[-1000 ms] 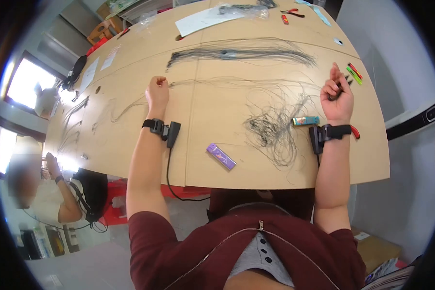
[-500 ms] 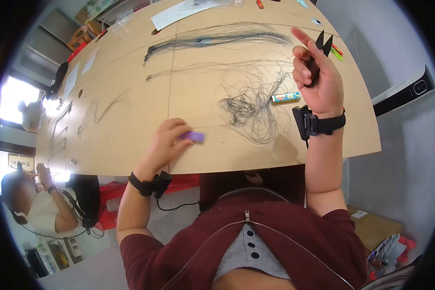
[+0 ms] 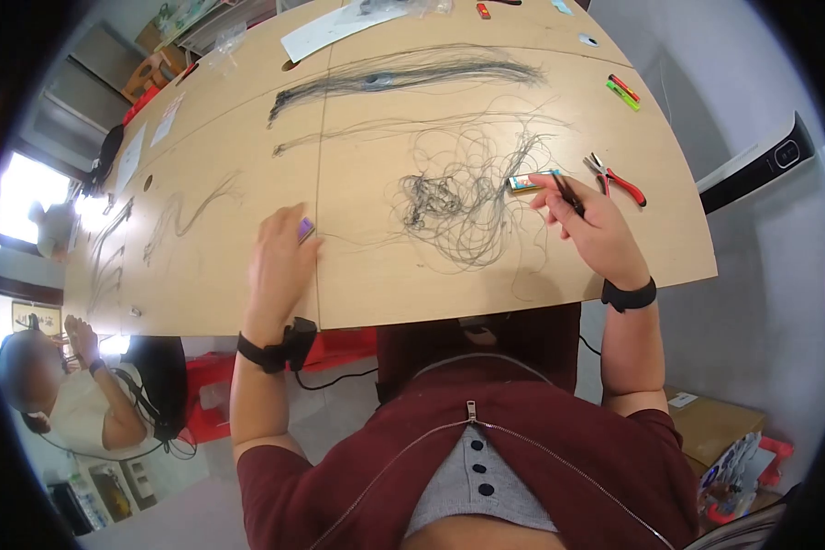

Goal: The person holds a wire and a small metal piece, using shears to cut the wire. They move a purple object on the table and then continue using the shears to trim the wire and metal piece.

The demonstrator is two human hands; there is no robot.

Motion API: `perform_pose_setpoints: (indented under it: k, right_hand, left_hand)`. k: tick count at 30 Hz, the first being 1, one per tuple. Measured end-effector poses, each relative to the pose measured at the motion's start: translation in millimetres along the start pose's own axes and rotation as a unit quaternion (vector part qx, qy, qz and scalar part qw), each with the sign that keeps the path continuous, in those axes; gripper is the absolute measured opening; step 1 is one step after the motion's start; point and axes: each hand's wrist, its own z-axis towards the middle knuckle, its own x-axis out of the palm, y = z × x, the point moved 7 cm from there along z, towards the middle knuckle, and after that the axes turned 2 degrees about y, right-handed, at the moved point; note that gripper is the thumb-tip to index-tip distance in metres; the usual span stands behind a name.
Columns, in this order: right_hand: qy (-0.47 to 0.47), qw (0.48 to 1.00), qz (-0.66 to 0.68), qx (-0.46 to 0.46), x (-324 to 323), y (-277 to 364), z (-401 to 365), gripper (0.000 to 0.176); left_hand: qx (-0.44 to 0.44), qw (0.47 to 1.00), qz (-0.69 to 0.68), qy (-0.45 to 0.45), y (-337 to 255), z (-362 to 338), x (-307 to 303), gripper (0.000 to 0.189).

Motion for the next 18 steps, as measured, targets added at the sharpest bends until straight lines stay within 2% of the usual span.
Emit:
perform_pose_setpoints:
  k: [2,6,7,10,12,18]
  right_hand:
    - [-0.059,0.973,-0.192,-0.116,-2.2,-0.6,2.2,0.025]
    - [-0.058,0.905,-0.397,-0.144,2.3,-11.2,15.3,0.034]
    - [-0.05,0.89,-0.427,-0.151,4.1,-17.9,18.7,0.037]
    - [0.005,0.893,-0.444,-0.069,10.8,-39.4,28.4,0.031]
    - [-0.004,0.891,-0.45,-0.063,12.8,-43.4,28.5,0.028]
    - [-0.014,0.912,-0.408,-0.047,10.5,-48.0,28.2,0.021]
  left_hand:
    - [0.109,0.991,-0.065,0.051,-40.1,6.4,16.1,0.043]
    - [0.257,0.954,-0.127,0.087,-99.7,21.9,48.3,0.043]
    - [0.261,0.954,-0.113,0.092,-102.2,24.4,54.8,0.042]
    - [0.269,0.953,-0.088,0.107,-107.1,30.2,64.4,0.041]
    - [0.264,0.952,-0.094,0.122,-102.9,27.0,64.7,0.04]
    - [0.175,0.972,-0.1,0.118,-66.5,3.1,45.7,0.035]
